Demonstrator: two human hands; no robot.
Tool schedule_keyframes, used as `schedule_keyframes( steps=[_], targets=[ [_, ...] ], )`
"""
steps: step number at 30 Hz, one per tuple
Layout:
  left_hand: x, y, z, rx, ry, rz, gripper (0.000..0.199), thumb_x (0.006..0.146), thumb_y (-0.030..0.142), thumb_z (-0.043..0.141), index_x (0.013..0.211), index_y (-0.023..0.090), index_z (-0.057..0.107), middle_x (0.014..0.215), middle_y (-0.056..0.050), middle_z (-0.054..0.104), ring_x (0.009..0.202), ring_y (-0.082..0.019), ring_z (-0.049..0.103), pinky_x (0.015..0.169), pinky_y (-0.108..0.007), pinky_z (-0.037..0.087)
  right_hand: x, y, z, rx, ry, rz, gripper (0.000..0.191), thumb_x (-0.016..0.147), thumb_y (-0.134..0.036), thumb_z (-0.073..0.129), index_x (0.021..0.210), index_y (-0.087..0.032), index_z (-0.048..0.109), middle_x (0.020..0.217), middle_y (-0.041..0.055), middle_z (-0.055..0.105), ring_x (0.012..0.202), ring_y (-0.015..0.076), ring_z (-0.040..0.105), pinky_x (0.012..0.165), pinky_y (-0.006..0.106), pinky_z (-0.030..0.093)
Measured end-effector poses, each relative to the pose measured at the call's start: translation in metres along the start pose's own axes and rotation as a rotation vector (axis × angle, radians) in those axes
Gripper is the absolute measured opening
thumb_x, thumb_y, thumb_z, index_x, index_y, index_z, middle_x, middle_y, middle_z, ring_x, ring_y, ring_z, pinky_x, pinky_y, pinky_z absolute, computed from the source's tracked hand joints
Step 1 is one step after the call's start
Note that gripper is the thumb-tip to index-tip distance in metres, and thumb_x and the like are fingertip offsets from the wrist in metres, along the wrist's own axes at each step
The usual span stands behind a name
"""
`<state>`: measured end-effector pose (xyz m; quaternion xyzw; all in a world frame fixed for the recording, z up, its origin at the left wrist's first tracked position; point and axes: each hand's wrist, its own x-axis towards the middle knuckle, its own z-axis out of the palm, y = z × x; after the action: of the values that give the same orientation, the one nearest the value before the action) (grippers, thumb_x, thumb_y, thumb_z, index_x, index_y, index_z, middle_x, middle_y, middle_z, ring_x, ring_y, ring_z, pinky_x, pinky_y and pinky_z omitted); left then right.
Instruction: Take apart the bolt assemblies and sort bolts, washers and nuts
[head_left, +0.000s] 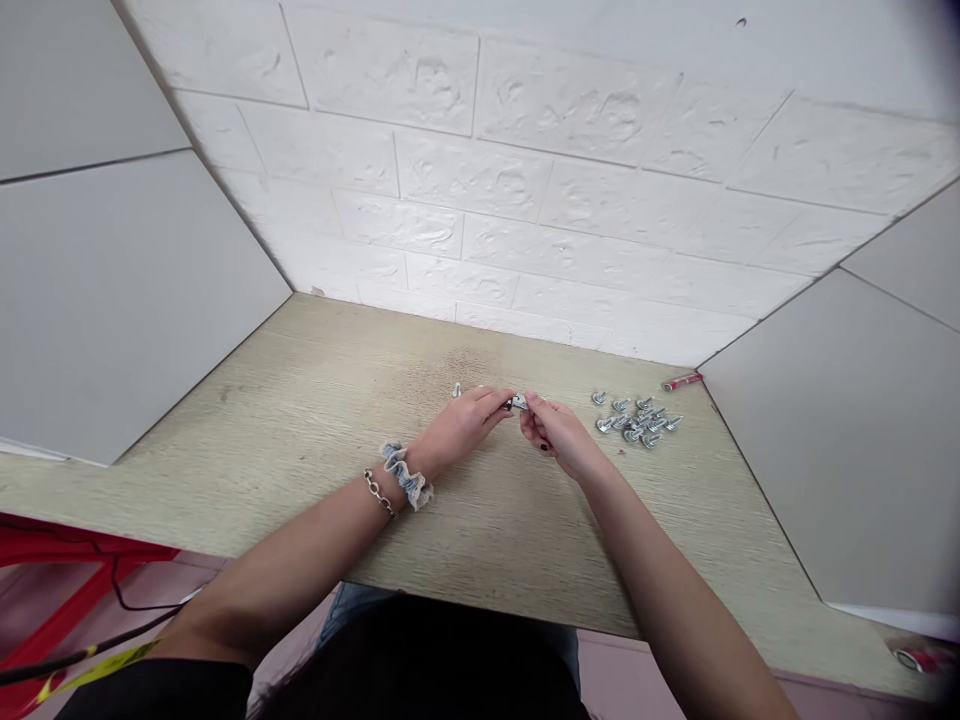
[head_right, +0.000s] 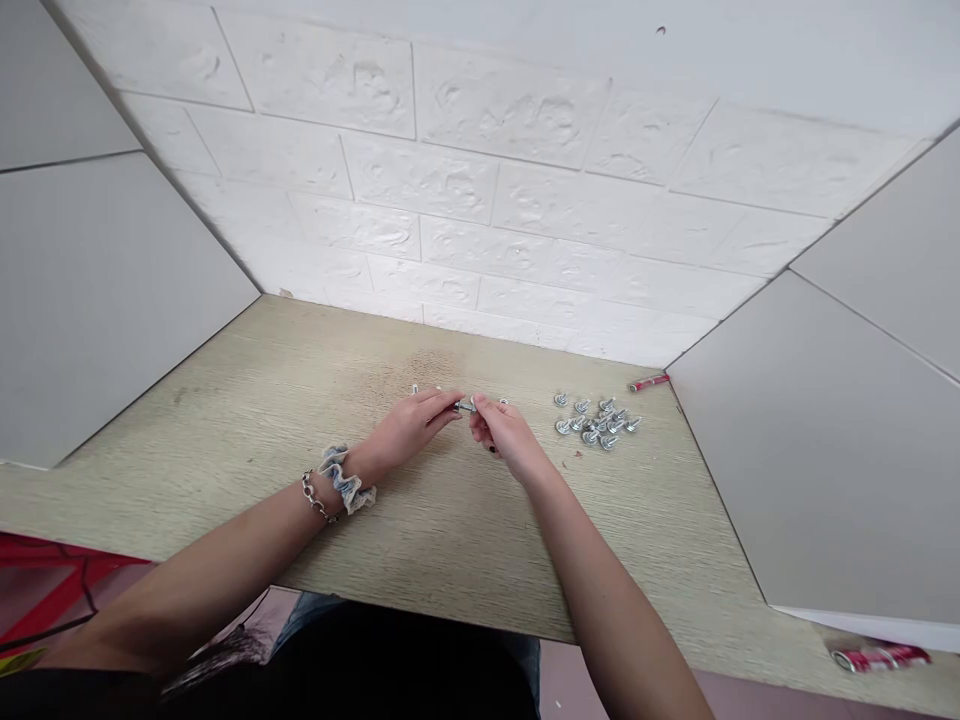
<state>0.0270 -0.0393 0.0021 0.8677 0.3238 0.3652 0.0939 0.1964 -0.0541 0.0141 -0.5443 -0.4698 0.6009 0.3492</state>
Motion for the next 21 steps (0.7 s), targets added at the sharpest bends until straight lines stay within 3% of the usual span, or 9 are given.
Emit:
schedule_keyframes(
  steps=[8, 12, 15, 18, 21],
  targets=[
    [0.0004, -0.0043, 0.0014, 0.009, 0.014, -0.042, 0.025, 0.089, 0.025, 0.045, 0.111, 0.014, 0.052, 0.091, -0.006, 0.064, 0.084, -0.014, 0.06, 0.075, -0.027, 0.049, 0.0005, -0.0011, -0.0024, -0.008, -0.008, -0.141, 0.033, 0.067, -0.047, 0.061, 0.08, -0.017, 0.052, 0.068, -0.0026, 0.051, 0.042, 0.0029, 0.035, 0.036, 0.018, 0.023],
    [0.0003, -0.005, 0.0025, 0.002, 0.025, -0.045, 0.025, 0.088, 0.025, 0.045, 0.109, 0.014, 0.053, 0.092, -0.006, 0.064, 0.085, -0.014, 0.06, 0.075, -0.026, 0.049, 0.0024, 0.0004, -0.0029, -0.009, 0.017, -0.223, 0.034, 0.062, -0.037, 0.066, 0.085, -0.017, 0.05, 0.069, -0.0029, 0.051, 0.048, 0.0051, 0.044, 0.044, 0.02, 0.036],
    [0.0002, -0.005, 0.0026, 0.005, 0.042, -0.054, 0.024, 0.088, 0.025, 0.047, 0.107, 0.014, 0.054, 0.092, -0.006, 0.064, 0.084, -0.014, 0.06, 0.075, -0.025, 0.048, 0.0018, 0.0008, -0.0021, -0.003, 0.04, -0.265, 0.042, 0.061, -0.033, 0.068, 0.093, -0.02, 0.045, 0.088, -0.0006, 0.055, 0.054, 0.0059, 0.049, 0.046, 0.02, 0.038],
    [0.0005, -0.0033, 0.0012, -0.011, 0.045, -0.048, 0.024, 0.088, 0.027, 0.046, 0.107, 0.015, 0.054, 0.092, -0.006, 0.064, 0.083, -0.014, 0.06, 0.074, -0.025, 0.048, 0.0007, 0.0003, -0.0012, -0.034, 0.065, -0.241, 0.053, 0.059, -0.039, 0.07, 0.1, -0.024, 0.041, 0.098, 0.001, 0.056, 0.053, 0.0052, 0.048, 0.043, 0.019, 0.033],
    [0.001, 0.0008, -0.001, -0.025, 0.009, -0.019, 0.024, 0.089, 0.027, 0.044, 0.108, 0.016, 0.054, 0.09, -0.005, 0.063, 0.081, -0.013, 0.059, 0.073, -0.025, 0.048, -0.0001, -0.0003, 0.0001, -0.069, 0.03, -0.164, 0.047, 0.069, -0.063, 0.051, 0.08, -0.017, 0.05, 0.076, 0.0024, 0.059, 0.046, 0.0059, 0.043, 0.04, 0.02, 0.029]
  ],
)
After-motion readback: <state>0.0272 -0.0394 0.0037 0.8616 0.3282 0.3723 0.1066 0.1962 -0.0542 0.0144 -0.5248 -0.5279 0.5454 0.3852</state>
